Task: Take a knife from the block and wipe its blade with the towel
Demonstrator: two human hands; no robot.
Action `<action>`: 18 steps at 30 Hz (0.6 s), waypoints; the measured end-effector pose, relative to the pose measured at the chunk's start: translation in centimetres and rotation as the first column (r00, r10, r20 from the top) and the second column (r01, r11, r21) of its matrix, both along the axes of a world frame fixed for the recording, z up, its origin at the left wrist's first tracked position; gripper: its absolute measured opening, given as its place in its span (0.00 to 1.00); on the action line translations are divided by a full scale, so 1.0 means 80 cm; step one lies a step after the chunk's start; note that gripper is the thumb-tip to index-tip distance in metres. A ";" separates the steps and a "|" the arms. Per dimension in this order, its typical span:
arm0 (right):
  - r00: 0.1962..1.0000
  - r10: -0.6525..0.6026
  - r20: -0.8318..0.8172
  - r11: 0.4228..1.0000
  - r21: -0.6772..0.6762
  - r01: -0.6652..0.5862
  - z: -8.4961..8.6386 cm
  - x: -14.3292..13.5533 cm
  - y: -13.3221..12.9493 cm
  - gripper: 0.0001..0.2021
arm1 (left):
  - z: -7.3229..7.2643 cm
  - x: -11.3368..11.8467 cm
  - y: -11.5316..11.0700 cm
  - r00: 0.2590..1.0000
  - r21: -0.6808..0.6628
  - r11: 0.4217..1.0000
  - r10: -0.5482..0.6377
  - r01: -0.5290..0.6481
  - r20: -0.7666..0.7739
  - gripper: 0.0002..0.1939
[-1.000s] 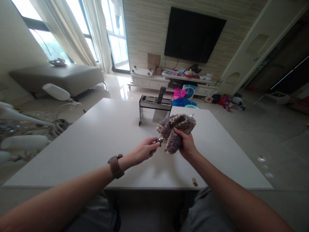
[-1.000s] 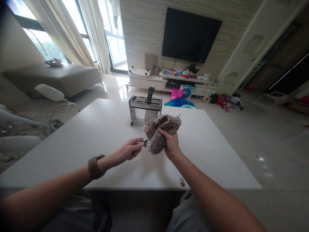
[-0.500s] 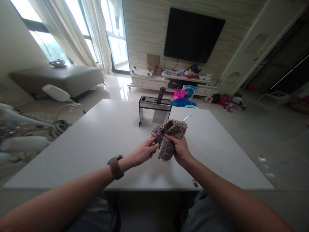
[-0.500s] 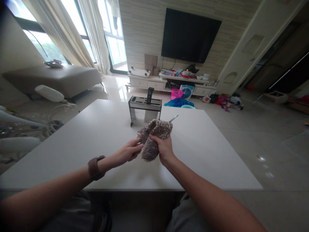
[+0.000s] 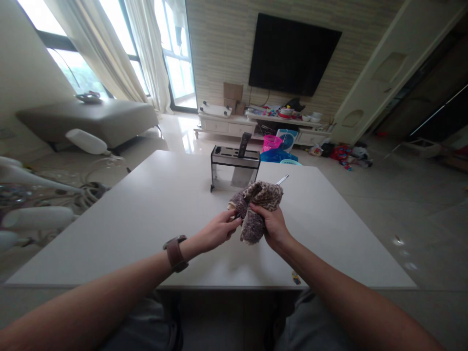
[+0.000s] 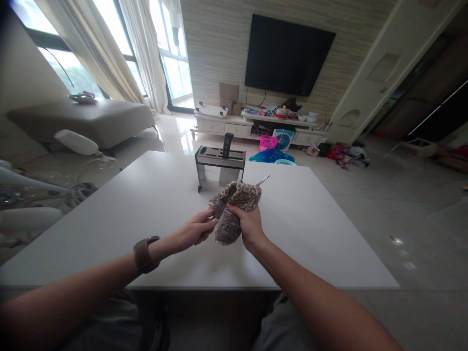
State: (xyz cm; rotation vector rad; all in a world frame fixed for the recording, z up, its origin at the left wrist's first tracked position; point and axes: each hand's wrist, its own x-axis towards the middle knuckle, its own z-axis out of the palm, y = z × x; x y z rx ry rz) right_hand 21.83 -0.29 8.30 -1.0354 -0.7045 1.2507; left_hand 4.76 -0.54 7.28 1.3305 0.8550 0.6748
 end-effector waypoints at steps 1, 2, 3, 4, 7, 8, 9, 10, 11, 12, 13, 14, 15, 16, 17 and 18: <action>1.000 0.003 -0.001 1.000 -0.005 -0.003 0.001 0.000 0.000 0.23 | -0.001 0.000 0.000 1.000 -0.001 1.000 -0.001 0.001 0.001 0.16; 1.000 0.004 -0.002 1.000 -0.008 -0.004 0.001 0.000 -0.001 0.24 | -0.002 0.000 0.000 1.000 -0.001 1.000 0.000 0.000 0.004 0.16; 1.000 0.004 -0.002 1.000 -0.010 -0.004 0.002 0.000 -0.001 0.24 | -0.002 0.000 0.001 1.000 0.000 1.000 0.002 -0.002 0.006 0.16; 1.000 0.002 -0.001 1.000 -0.010 -0.002 0.002 0.000 -0.001 0.24 | -0.003 0.000 0.001 1.000 0.002 1.000 0.004 -0.004 0.006 0.15; 1.000 -0.001 0.005 1.000 -0.010 0.001 0.002 0.001 -0.001 0.24 | -0.004 -0.001 0.000 1.000 0.009 1.000 0.004 -0.004 0.001 0.15; 1.000 0.000 0.007 1.000 -0.010 0.001 0.002 0.001 -0.001 0.24 | -0.004 -0.001 0.000 1.000 0.010 1.000 0.004 -0.004 0.000 0.15; 1.000 0.002 0.008 1.000 -0.011 -0.002 0.001 0.001 -0.001 0.24 | -0.004 -0.001 0.000 1.000 0.011 1.000 0.004 -0.004 -0.001 0.15; 1.000 0.004 0.009 1.000 -0.011 -0.004 0.001 0.001 0.000 0.24 | -0.004 -0.001 0.000 1.000 0.010 1.000 0.005 -0.005 0.001 0.15; 1.000 0.006 0.009 1.000 -0.010 -0.006 0.000 0.002 0.000 0.24 | -0.004 -0.001 0.000 1.000 0.008 1.000 0.005 -0.005 0.006 0.15; 1.000 0.008 0.010 1.000 -0.008 -0.008 0.000 0.002 0.000 0.24 | -0.004 -0.001 0.000 1.000 0.007 1.000 0.005 -0.005 0.012 0.15; 1.000 0.010 0.010 1.000 -0.007 -0.010 -0.001 0.002 0.000 0.25 | -0.004 -0.001 0.000 1.000 0.006 1.000 0.004 -0.004 0.018 0.15; 1.000 0.013 0.010 1.000 -0.006 -0.013 -0.001 0.002 0.001 0.24 | -0.004 -0.001 0.001 1.000 0.005 1.000 0.002 -0.003 0.023 0.16; 1.000 0.015 0.010 1.000 -0.005 -0.015 -0.002 0.002 0.001 0.24 | -0.004 -0.001 0.001 1.000 0.007 1.000 0.002 -0.002 0.025 0.16; 1.000 0.016 0.010 1.000 -0.005 -0.016 -0.002 0.003 0.001 0.24 | -0.004 -0.001 0.001 1.000 0.009 1.000 0.001 -0.001 0.025 0.15; 1.000 0.016 0.007 1.000 -0.005 -0.016 -0.003 0.003 0.002 0.25 | -0.005 -0.001 0.001 1.000 0.012 1.000 0.000 0.000 0.022 0.15; 1.000 0.015 0.004 1.000 -0.006 -0.015 -0.003 0.003 0.002 0.25 | -0.005 -0.001 0.001 1.000 0.014 1.000 0.000 0.000 0.018 0.15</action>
